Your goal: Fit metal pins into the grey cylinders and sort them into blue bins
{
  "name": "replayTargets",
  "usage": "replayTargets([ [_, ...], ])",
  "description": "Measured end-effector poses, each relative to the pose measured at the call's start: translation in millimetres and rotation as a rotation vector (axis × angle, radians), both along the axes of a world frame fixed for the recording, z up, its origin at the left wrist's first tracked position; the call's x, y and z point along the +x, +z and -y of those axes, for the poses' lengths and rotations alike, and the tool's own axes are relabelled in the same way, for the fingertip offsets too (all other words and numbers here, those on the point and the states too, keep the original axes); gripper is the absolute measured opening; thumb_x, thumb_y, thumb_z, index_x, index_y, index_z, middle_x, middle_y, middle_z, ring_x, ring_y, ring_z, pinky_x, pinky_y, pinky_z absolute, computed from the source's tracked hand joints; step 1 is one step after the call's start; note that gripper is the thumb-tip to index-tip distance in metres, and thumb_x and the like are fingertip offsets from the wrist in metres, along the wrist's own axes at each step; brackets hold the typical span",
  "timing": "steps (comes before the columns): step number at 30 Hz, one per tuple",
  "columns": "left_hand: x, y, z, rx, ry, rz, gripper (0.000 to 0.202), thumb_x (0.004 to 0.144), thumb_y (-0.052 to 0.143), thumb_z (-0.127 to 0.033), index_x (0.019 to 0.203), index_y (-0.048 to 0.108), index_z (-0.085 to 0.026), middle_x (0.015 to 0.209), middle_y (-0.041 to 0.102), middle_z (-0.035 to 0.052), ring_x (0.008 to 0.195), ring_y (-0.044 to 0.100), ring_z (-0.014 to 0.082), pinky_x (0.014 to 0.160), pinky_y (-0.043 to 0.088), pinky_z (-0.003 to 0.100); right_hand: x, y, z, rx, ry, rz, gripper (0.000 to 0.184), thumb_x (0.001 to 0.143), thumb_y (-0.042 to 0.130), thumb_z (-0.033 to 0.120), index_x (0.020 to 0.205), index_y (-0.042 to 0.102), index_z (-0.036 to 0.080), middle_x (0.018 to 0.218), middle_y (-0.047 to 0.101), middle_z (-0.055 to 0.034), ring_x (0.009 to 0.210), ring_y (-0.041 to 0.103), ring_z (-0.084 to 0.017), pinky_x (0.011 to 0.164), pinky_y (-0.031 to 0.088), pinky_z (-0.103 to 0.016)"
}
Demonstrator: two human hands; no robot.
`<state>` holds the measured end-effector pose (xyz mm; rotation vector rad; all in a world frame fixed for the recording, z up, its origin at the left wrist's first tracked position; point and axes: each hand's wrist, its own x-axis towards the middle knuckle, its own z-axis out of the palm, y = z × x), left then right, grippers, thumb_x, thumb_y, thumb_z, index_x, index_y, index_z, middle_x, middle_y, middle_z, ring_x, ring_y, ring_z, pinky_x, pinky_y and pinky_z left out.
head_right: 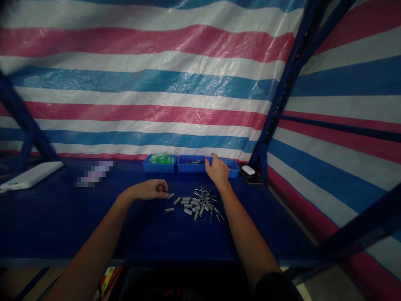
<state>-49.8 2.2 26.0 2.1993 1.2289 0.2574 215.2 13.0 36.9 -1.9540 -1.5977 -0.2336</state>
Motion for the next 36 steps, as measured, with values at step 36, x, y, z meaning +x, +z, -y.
replayTargets([
  [36, 45.2, -29.0, -33.2, -0.202, 0.053, 0.483, 0.042, 0.078, 0.039, -0.047, 0.071, 0.058, -0.010, 0.062, 0.055, 0.0020, 0.053, 0.046, 0.0099, 0.053, 0.033, 0.023, -51.2, -31.4, 27.0, -0.072, 0.716, 0.080, 0.016, 0.088, 0.042, 0.026, 0.084, 0.056, 0.018, 0.081, 0.061, -0.0035, 0.074, 0.054, -0.014, 0.063, 0.032, -0.022],
])
